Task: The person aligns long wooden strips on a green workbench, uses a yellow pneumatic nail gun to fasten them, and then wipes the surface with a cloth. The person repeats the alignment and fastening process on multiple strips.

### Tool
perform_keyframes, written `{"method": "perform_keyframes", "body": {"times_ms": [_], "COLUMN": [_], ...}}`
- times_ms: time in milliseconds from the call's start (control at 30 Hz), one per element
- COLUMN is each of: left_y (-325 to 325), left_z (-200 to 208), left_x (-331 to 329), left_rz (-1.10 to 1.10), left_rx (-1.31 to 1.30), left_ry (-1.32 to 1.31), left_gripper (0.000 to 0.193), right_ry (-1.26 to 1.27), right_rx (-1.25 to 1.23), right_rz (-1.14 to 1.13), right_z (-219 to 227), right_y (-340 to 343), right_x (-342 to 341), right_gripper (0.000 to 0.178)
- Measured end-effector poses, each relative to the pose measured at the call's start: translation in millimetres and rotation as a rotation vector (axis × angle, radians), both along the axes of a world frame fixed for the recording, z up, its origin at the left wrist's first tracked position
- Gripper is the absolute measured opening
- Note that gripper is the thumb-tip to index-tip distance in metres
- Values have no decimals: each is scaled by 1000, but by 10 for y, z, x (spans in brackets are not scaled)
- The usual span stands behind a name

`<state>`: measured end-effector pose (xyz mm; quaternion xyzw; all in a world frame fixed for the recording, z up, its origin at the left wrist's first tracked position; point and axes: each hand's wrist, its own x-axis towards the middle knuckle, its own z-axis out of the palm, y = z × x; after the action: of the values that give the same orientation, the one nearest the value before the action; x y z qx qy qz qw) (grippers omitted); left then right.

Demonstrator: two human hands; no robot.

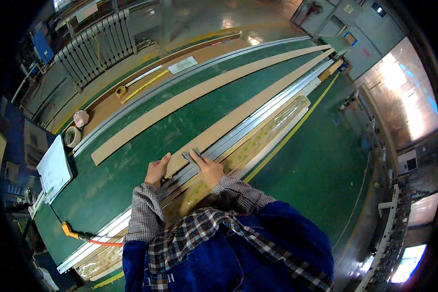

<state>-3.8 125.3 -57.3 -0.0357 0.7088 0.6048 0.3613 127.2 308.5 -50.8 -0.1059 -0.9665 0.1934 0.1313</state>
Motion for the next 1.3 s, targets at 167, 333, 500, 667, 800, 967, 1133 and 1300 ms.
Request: {"method": "perform_keyframes", "body": {"times_ms": [167, 333, 500, 667, 800, 967, 1133, 1300], "left_y": [-56, 60, -3, -8, -25, 58, -20, -1], "left_z": [-109, 352, 273, 211, 181, -74, 30, 92], "left_x": [-4, 61, 40, 22, 47, -23, -8, 36], "left_rz": [7, -12, -56, -26, 13, -17, -43, -18], "left_rx": [-16, -47, -96, -96, -80, -10, -103, -53], "left_ry": [32, 1, 47, 42, -18, 68, 61, 51], "left_gripper": [52, 52, 52, 52, 52, 53, 52, 51], "right_ry": [-266, -301, -255, -108, -317, 78, 17, -254], "right_rx": [4, 50, -80, 62, -24, -140, 121, 174], "right_rz": [-256, -516, 141, -37, -543, -156, 6, -475], "right_z": [331, 62, -5, -187, 539, -213, -146, 50], "right_y": [966, 1320, -389, 455, 1161, 433, 129, 1446], "right_x": [-66, -267, 96, 11, -234, -87, 22, -195], "right_gripper": [46, 48, 61, 50, 38, 43, 58, 60]}}
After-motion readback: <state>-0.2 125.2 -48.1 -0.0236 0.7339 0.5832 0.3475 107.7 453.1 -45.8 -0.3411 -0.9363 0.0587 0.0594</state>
